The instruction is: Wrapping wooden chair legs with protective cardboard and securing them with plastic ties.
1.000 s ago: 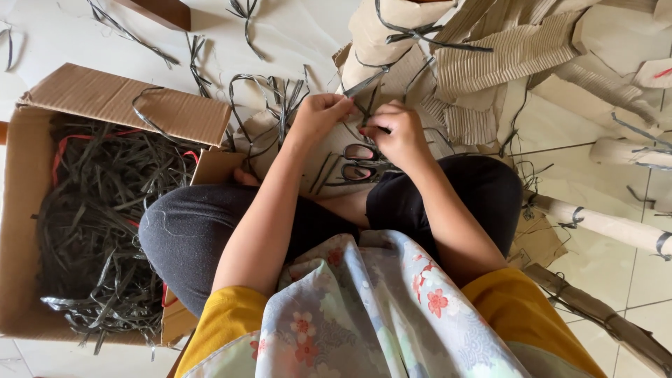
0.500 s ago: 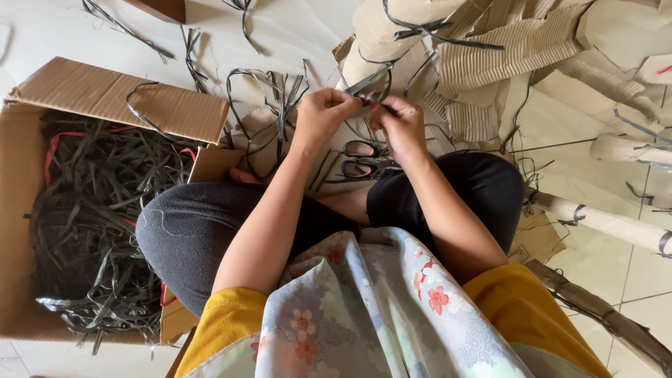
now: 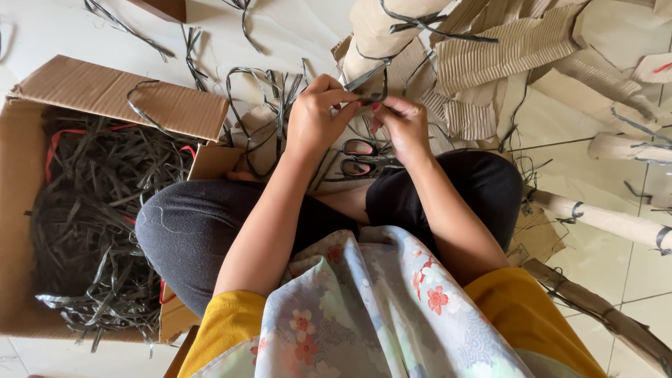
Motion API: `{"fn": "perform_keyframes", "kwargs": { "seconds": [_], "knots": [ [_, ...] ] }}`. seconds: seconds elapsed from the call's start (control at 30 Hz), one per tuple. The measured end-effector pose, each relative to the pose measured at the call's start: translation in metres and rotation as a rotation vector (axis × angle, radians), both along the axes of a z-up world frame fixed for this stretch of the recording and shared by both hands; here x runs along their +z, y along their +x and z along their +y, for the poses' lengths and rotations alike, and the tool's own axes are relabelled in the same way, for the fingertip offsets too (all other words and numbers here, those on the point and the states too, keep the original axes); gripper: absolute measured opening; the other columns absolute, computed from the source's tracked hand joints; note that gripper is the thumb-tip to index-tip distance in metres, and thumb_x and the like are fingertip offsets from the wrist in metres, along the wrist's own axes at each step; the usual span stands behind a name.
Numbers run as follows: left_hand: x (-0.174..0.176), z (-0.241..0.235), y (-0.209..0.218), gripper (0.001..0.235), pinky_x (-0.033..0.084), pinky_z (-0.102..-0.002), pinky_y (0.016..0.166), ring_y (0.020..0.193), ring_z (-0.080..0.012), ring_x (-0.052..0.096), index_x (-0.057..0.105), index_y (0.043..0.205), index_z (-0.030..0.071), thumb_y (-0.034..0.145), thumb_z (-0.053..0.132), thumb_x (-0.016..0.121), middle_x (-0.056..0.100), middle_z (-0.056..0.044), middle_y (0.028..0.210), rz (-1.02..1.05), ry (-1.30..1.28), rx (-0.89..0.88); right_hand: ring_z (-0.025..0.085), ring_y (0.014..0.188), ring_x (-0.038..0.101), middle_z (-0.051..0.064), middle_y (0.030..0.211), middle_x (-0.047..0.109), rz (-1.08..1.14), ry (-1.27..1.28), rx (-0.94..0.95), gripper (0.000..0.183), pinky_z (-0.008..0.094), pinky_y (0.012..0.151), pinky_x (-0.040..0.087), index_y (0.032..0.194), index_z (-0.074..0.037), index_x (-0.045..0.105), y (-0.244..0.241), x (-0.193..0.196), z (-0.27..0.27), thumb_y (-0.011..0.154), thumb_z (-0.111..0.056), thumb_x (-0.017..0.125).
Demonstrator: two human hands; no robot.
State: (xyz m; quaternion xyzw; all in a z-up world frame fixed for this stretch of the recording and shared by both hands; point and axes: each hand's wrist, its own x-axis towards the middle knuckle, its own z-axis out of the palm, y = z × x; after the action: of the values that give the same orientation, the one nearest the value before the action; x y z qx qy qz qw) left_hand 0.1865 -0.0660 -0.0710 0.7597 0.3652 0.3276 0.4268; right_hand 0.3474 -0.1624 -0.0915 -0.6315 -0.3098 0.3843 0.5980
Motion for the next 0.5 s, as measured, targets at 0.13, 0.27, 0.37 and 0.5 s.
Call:
{"fn": "perform_keyframes", "kwargs": {
  "seconds": [0.13,0.27,0.37,0.5],
  "knots": [
    [0.032,-0.010,-0.015,0.005,0.059,-0.033,0.066,0.073,-0.0201,0.073,0.080,0.092,0.013,0.087,0.014,0.081,0.065,-0.001,0.089,0.121,0.055,0.029,0.022,0.060,0.073,0.022,0.091,0.076,0.013,-0.085,0.046,0.019,0.035,0.067,0.062,0.111,0.007,0.072,-0.005,0.007,-0.009,0.102,-0.002,0.058],
    [0.022,-0.014,-0.018,0.005,0.059,-0.043,0.064,0.072,-0.0323,0.072,0.078,0.091,0.009,0.088,0.013,0.078,0.064,-0.006,0.088,0.180,-0.002,0.009,0.027,0.059,0.074,0.024,0.089,0.073,0.143,-0.171,0.142,0.021,0.037,0.060,0.062,0.109,0.007,0.069,0.004,-0.015,-0.018,0.106,-0.006,0.054],
    [-0.004,-0.011,-0.017,0.014,0.059,-0.040,0.072,0.081,-0.0294,0.073,0.076,0.083,0.014,0.096,0.015,0.071,0.065,-0.004,0.091,0.024,-0.185,0.068,0.025,0.052,0.070,0.024,0.082,0.072,0.169,-0.248,0.228,0.018,0.032,0.055,0.058,0.108,0.005,0.066,0.001,-0.016,-0.022,0.106,-0.006,0.052],
    [-0.026,0.003,-0.008,0.027,0.040,-0.021,0.072,0.084,-0.0070,0.064,0.068,0.088,0.017,0.106,0.031,0.054,0.075,-0.001,0.099,-0.408,-0.885,0.247,0.026,0.050,0.069,0.025,0.077,0.070,0.143,-0.226,0.205,0.017,0.031,0.053,0.057,0.119,0.001,0.056,-0.002,0.005,-0.025,0.106,0.001,0.045]
  ]
}}
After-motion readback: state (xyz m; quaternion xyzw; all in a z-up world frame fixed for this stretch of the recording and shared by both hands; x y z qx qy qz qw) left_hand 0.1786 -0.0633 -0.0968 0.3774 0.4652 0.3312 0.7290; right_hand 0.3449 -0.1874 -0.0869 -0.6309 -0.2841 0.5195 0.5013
